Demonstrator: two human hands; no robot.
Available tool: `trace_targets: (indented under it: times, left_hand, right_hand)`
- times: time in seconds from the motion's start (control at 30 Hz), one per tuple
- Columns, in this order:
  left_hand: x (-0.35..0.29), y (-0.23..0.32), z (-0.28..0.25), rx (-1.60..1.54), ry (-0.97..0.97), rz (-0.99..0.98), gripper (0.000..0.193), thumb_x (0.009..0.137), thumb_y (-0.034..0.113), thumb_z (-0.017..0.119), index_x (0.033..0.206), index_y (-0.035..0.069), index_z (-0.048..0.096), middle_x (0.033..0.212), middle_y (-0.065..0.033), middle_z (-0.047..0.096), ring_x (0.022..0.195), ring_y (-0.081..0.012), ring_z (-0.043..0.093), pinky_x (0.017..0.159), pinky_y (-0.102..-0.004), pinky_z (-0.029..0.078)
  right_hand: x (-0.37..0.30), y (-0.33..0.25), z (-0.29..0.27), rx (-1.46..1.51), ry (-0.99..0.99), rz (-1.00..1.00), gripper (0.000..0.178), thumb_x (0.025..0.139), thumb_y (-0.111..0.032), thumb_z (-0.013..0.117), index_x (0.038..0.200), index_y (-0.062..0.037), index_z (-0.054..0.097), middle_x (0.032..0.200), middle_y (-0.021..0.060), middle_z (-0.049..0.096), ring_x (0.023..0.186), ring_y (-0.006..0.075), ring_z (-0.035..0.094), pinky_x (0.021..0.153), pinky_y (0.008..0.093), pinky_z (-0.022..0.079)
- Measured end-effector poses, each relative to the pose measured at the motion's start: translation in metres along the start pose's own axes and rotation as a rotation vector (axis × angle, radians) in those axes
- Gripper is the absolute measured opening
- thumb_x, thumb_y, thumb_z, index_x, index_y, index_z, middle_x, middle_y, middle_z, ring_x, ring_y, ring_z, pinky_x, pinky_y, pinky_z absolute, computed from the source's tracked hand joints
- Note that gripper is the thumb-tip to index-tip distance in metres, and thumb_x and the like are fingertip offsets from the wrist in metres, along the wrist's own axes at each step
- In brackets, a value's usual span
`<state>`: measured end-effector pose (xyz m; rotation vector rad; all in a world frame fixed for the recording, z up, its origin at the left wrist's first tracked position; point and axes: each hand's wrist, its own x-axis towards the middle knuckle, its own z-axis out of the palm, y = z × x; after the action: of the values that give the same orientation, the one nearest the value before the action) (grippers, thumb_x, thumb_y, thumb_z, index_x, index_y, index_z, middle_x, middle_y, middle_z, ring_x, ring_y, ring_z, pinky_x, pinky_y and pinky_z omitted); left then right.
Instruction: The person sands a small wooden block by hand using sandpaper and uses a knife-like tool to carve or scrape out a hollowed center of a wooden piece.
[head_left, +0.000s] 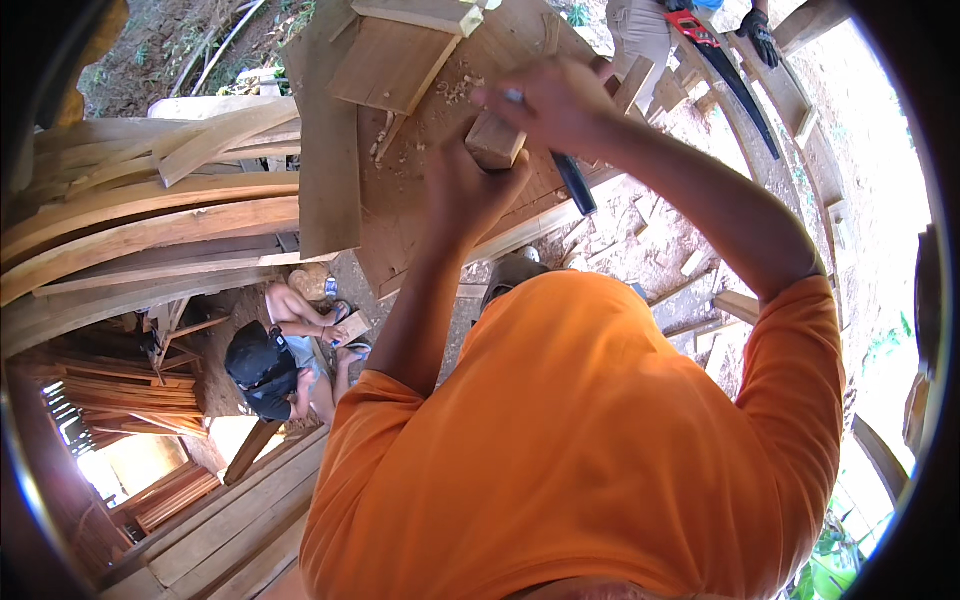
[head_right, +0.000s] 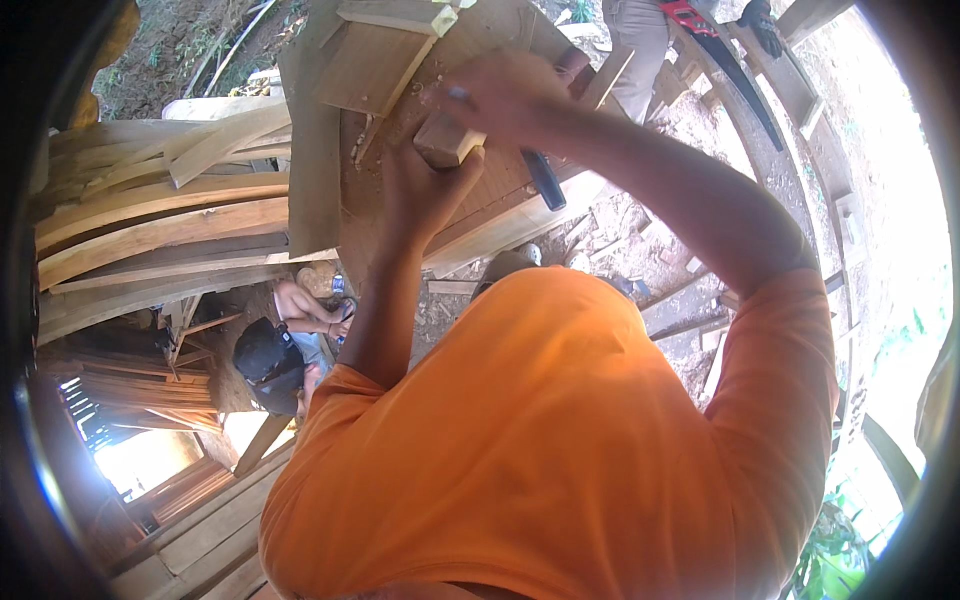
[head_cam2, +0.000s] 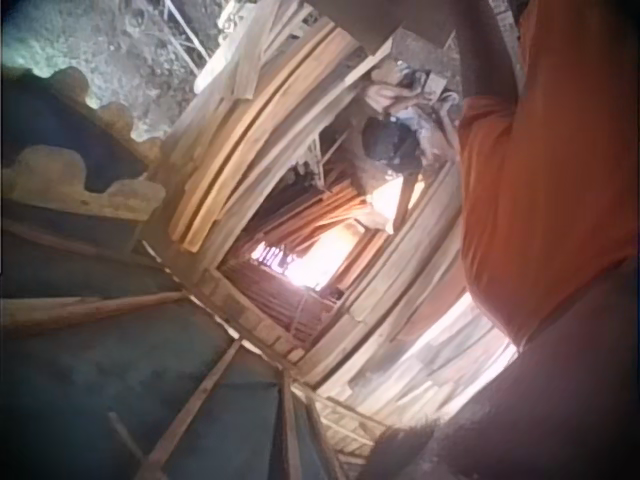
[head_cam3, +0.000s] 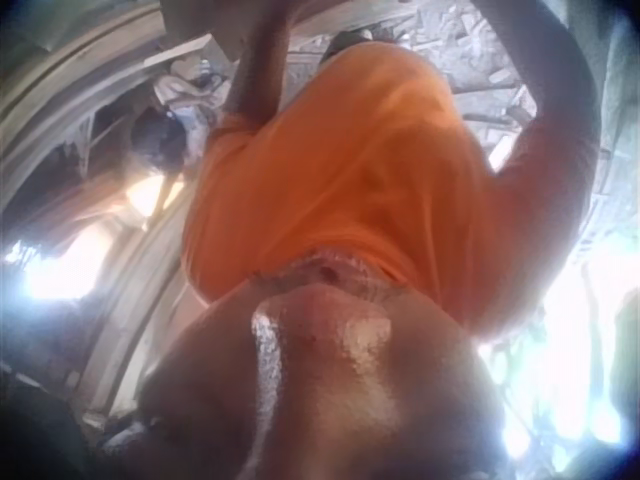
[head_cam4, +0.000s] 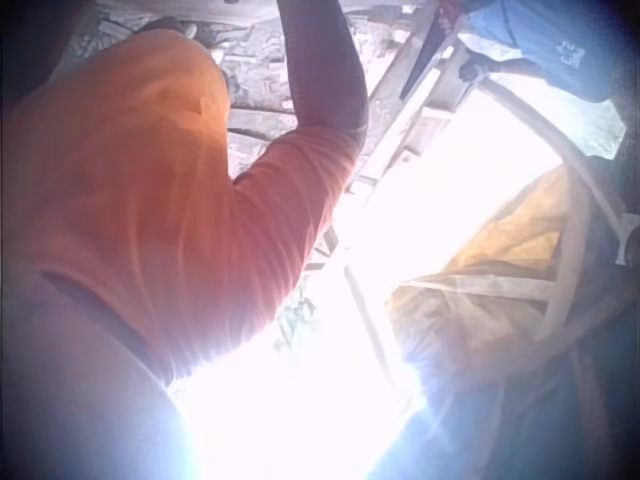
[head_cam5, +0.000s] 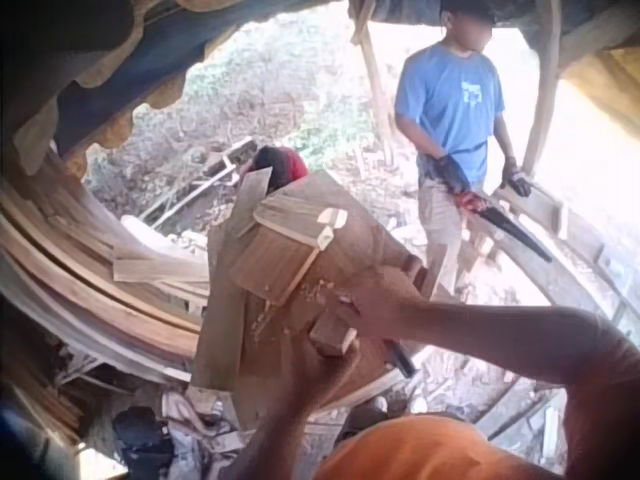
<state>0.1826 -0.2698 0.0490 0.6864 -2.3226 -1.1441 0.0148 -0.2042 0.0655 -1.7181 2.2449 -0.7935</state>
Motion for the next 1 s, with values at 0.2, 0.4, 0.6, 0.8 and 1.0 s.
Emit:
trace_targets:
  times: [0.2, 0.4, 0.6, 0.8, 1.0]
  left_hand:
    - [0.003, -0.01, 0.001, -0.012, 0.038, 0.065, 0.028, 0.078, 0.015, 0.078, 0.101, 0.0, 0.07, 0.088, -0.0159, 0.076, 0.078, -0.0238, 0.075, 0.066, -0.036, 0.054]
    - [0.003, -0.001, 0.0, -0.035, 0.028, 0.008, 0.034, 0.077, 0.016, 0.079, 0.105, -0.002, 0.07, 0.085, -0.0179, 0.075, 0.077, -0.0233, 0.076, 0.066, -0.0374, 0.056]
    - [0.002, -0.007, -0.002, -0.066, 0.077, -0.011, 0.041, 0.078, 0.015, 0.079, 0.114, -0.003, 0.07, 0.095, -0.0187, 0.076, 0.091, -0.0234, 0.076, 0.081, -0.0375, 0.058]
    - [-0.003, -0.001, -0.007, -0.078, 0.058, -0.053, 0.04, 0.08, 0.014, 0.078, 0.115, -0.003, 0.071, 0.099, -0.0175, 0.077, 0.093, -0.0252, 0.077, 0.081, -0.0373, 0.058]
    - [-0.009, 0.001, -0.006, -0.017, 0.049, -0.061, 0.043, 0.079, 0.018, 0.079, 0.117, -0.002, 0.071, 0.103, -0.0172, 0.077, 0.098, -0.0276, 0.077, 0.084, -0.0385, 0.058]
  right_hand:
    - [-0.009, -0.005, 0.005, 0.064, 0.054, -0.116, 0.037, 0.103, -0.043, 0.059, 0.091, -0.0125, 0.076, 0.072, 0.0149, 0.066, 0.071, 0.0362, 0.069, 0.07, 0.0502, 0.055]
    - [-0.017, 0.002, 0.015, 0.05, 0.185, -0.169, 0.039, 0.104, -0.044, 0.057, 0.091, -0.0121, 0.076, 0.071, 0.0127, 0.067, 0.073, 0.0349, 0.068, 0.075, 0.0483, 0.052]
    - [-0.004, 0.057, -0.014, 0.583, 0.023, 0.197, 0.046, 0.102, -0.052, 0.064, 0.091, -0.0077, 0.068, 0.069, -0.0008, 0.062, 0.059, 0.0038, 0.057, 0.047, 0.024, 0.039]
    - [-0.017, 0.024, 0.0, 1.059, 0.124, 0.343, 0.041, 0.1, -0.043, 0.071, 0.121, -0.0092, 0.06, 0.086, -0.0015, 0.065, 0.065, 0.0024, 0.056, 0.051, 0.02, 0.044]
    - [-0.016, 0.012, 0.003, 0.738, 0.079, 0.185, 0.064, 0.087, -0.048, 0.083, 0.127, -0.0022, 0.063, 0.117, 0.0145, 0.063, 0.108, 0.0233, 0.065, 0.091, 0.0376, 0.055]
